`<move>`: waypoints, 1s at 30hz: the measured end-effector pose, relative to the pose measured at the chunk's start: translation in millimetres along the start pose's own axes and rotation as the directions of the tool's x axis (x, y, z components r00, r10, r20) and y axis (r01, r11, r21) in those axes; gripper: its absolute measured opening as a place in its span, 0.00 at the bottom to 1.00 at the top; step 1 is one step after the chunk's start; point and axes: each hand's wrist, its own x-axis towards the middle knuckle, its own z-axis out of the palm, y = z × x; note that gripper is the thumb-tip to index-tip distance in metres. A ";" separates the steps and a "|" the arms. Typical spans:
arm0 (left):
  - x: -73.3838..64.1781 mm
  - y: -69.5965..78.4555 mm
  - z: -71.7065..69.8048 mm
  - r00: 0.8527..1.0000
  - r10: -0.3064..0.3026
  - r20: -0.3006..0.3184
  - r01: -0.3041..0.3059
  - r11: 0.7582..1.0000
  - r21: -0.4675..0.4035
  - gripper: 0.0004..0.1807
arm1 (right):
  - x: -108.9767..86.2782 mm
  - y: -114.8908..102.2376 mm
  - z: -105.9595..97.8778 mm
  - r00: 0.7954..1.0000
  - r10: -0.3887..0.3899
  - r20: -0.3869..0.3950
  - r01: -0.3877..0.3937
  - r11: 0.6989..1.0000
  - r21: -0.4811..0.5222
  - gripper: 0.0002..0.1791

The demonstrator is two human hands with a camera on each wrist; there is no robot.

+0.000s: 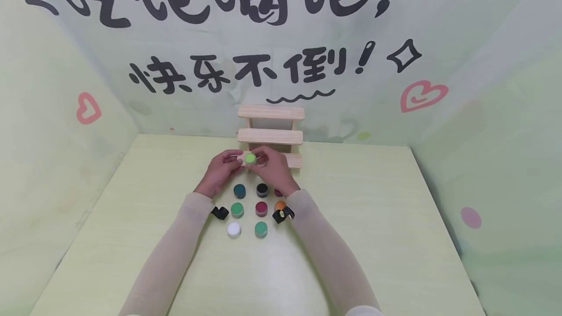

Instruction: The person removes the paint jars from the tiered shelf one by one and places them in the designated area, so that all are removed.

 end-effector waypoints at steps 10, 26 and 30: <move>-5.6 2.5 -2.5 1.000 0.007 -0.004 -0.007 1.000 0.024 0.19 | -22.4 7.7 -10.6 1.000 0.009 0.006 -0.009 1.000 0.007 0.23; -3.6 2.3 -0.7 1.000 0.012 -0.008 -0.012 1.000 0.023 0.18 | -56.9 14.6 -25.9 0.996 0.070 0.055 -0.077 0.990 0.121 0.21; -3.2 2.2 -0.2 1.000 0.022 0.003 -0.022 0.999 0.026 0.19 | -65.7 17.6 -30.1 0.999 0.037 0.039 -0.041 0.996 0.086 0.23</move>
